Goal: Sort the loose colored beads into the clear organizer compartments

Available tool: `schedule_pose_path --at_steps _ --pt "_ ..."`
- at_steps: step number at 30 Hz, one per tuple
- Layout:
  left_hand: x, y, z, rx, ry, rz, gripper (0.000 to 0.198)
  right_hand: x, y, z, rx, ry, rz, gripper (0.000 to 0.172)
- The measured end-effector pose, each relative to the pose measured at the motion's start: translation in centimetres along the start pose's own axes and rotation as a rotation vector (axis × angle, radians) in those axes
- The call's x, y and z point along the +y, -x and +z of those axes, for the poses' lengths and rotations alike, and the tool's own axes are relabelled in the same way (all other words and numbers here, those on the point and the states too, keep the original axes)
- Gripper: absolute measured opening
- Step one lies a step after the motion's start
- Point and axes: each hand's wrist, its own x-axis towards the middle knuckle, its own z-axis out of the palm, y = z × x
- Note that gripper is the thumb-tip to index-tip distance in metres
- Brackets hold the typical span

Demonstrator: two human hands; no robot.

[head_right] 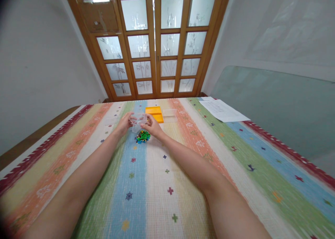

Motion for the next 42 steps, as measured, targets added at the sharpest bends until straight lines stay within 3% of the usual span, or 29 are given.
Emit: schedule_pose_path --at_steps 4,8,10,13,17,20,25,29,34,36,40,42 --pt "0.6 0.7 0.8 -0.104 0.018 -0.045 0.044 0.0 -0.2 -0.8 0.102 -0.022 -0.005 0.075" --pt "0.3 0.8 1.2 -0.189 0.03 -0.064 0.04 0.7 -0.5 -1.3 0.095 -0.042 -0.008 0.081" --pt "0.1 0.5 0.9 -0.129 0.011 -0.033 0.039 1.3 -0.6 -1.4 0.074 -0.015 -0.003 0.085" --pt "-0.2 -0.5 -0.3 0.057 -0.096 0.05 0.039 2.2 -0.5 -1.8 0.069 0.043 0.019 0.086" --pt "-0.7 -1.9 -3.7 0.321 -0.343 0.185 0.041 3.2 -0.6 -3.2 0.158 0.15 0.017 0.075" --pt "-1.5 -2.2 -6.9 0.476 -0.471 0.159 0.043 3.9 -0.8 -4.4 0.236 0.234 0.015 0.067" --pt "-2.7 -1.8 -9.9 0.514 -0.892 0.077 0.038 4.6 -1.0 -5.2 0.283 0.314 0.017 0.057" --pt "-2.6 -1.3 -9.6 0.527 -1.088 0.101 0.034 4.4 -0.7 -4.7 0.257 0.347 0.006 0.052" --pt "-1.2 -0.4 -9.0 0.624 -1.115 0.141 0.024 4.3 -0.5 -4.6 0.248 0.355 -0.003 0.049" --pt "-0.4 -0.1 -8.8 0.534 -1.134 0.233 0.018 4.4 -0.5 -4.8 0.257 0.359 -0.01 0.048" --pt "1.5 0.2 -8.7 0.005 -1.183 0.379 0.016 4.4 -0.4 -4.9 0.273 0.392 0.002 0.042" --pt "2.4 0.2 -8.8 -0.166 -1.239 0.397 0.019 4.3 -0.3 -4.9 0.28 0.422 0.019 0.039"
